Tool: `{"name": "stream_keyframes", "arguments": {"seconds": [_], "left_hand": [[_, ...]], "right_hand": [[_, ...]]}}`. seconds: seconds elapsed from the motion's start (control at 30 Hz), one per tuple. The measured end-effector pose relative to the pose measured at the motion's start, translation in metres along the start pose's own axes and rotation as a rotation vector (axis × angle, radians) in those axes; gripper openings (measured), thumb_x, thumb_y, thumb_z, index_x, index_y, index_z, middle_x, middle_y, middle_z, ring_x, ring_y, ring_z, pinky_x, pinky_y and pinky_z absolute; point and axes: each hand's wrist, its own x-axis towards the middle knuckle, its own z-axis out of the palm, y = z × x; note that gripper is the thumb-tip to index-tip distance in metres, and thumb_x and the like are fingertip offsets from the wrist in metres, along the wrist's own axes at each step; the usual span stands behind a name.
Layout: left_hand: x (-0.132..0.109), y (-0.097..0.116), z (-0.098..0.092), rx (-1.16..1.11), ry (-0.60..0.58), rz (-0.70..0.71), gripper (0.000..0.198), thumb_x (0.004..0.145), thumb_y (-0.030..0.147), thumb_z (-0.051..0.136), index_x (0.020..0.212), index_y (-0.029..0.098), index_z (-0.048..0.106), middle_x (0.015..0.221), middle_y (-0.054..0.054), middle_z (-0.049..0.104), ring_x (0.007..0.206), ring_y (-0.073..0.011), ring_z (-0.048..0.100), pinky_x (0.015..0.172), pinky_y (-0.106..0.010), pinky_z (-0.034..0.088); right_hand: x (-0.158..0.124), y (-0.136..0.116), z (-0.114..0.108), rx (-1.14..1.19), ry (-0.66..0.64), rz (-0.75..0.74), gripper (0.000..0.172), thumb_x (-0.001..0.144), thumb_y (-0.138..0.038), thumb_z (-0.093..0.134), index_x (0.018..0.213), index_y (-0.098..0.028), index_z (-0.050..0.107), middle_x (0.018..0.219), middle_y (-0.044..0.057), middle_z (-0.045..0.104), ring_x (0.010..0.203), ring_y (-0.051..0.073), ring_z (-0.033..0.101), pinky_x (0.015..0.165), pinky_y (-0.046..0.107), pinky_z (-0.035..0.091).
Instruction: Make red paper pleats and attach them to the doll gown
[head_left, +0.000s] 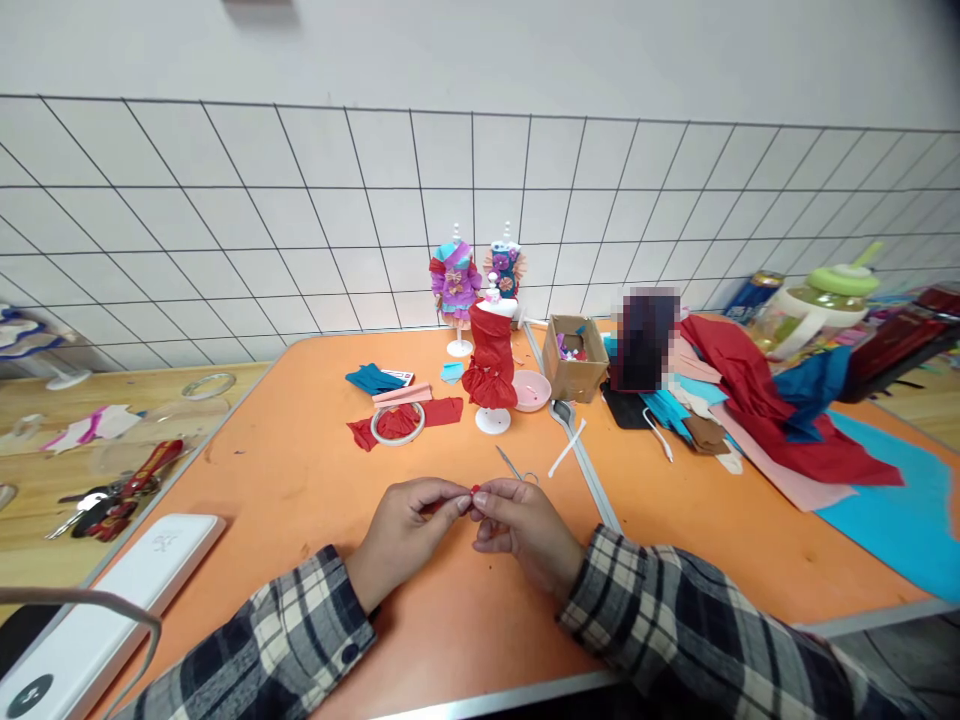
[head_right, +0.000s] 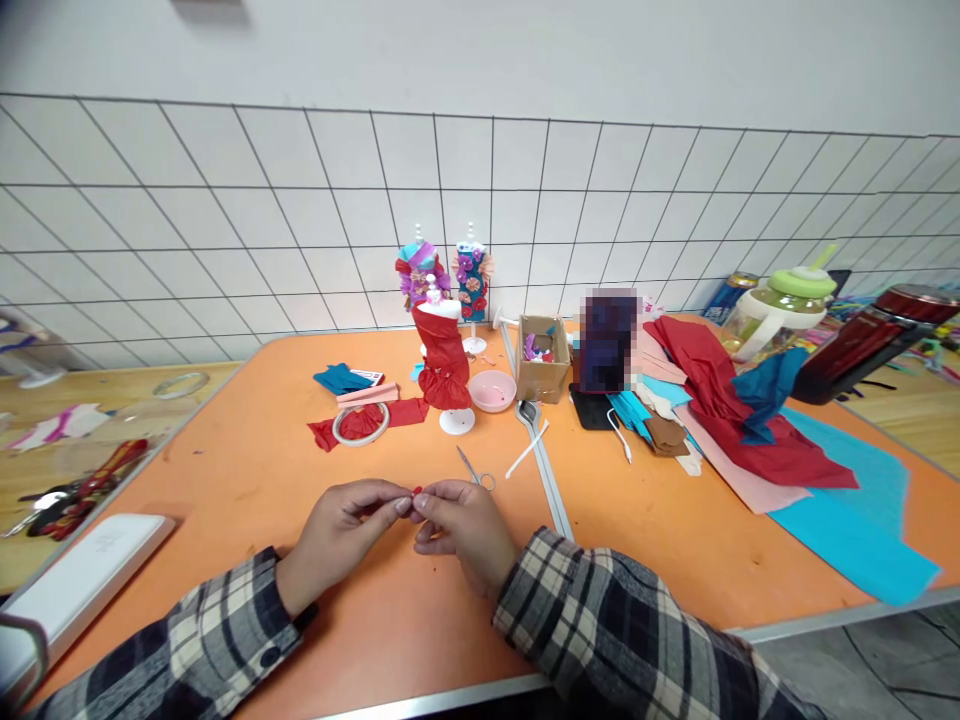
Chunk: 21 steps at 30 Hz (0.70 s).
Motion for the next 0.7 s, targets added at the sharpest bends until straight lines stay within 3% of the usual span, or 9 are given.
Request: {"name": "stream_keyframes", "arguments": {"seconds": [0.17, 0.3, 0.47, 0.57, 0.7], "left_hand": [[0.003, -0.004, -0.003, 0.086, -0.027, 0.102, 0.018, 0.086, 0.025, 0.058, 0.082, 0.019, 0.074, 0.077, -0.004, 0.076, 0.070, -0.0144, 0.070, 0.067, -0.021, 0.052], [0.004, -0.005, -0.002, 0.102, -0.029, 0.094, 0.017, 0.086, 0.025, 0.057, 0.079, 0.019, 0.071, 0.076, -0.004, 0.074, 0.070, -0.0143, 0.067, 0.068, -0.022, 0.052], [0.004, -0.002, -0.001, 0.116, 0.030, 0.050, 0.017, 0.087, 0.024, 0.054, 0.078, 0.018, 0.067, 0.074, -0.003, 0.071, 0.068, -0.0141, 0.065, 0.067, -0.022, 0.051], [0.002, -0.001, -0.004, 0.108, 0.081, 0.125, 0.017, 0.090, 0.023, 0.051, 0.082, 0.018, 0.066, 0.079, -0.004, 0.072, 0.075, -0.0146, 0.066, 0.072, -0.023, 0.052], [0.001, -0.002, -0.010, 0.150, 0.069, 0.220, 0.017, 0.091, 0.021, 0.051, 0.088, 0.019, 0.068, 0.087, -0.004, 0.073, 0.083, -0.0151, 0.067, 0.078, -0.024, 0.051]], "right_hand": [[-0.001, -0.005, 0.000, -0.021, 0.038, 0.053, 0.047, 0.057, -0.051, 0.083, 0.080, -0.015, 0.063, 0.072, -0.002, 0.063, 0.054, 0.007, 0.055, 0.056, 0.026, 0.053], [-0.003, -0.006, 0.001, -0.044, 0.036, 0.083, 0.048, 0.056, -0.050, 0.084, 0.082, -0.014, 0.067, 0.074, 0.001, 0.066, 0.061, 0.010, 0.061, 0.058, 0.024, 0.051], [-0.004, -0.005, 0.001, 0.038, 0.019, 0.108, 0.047, 0.056, -0.043, 0.087, 0.087, -0.014, 0.068, 0.083, 0.003, 0.069, 0.075, 0.014, 0.067, 0.063, 0.023, 0.050], [-0.002, -0.006, -0.003, 0.095, -0.003, 0.096, 0.043, 0.058, -0.038, 0.087, 0.086, -0.016, 0.064, 0.088, 0.003, 0.070, 0.077, 0.013, 0.068, 0.062, 0.022, 0.050], [-0.003, -0.015, -0.010, 0.031, -0.032, 0.129, 0.049, 0.064, -0.032, 0.085, 0.106, -0.018, 0.062, 0.089, 0.003, 0.069, 0.077, 0.014, 0.068, 0.059, 0.021, 0.051]]}}
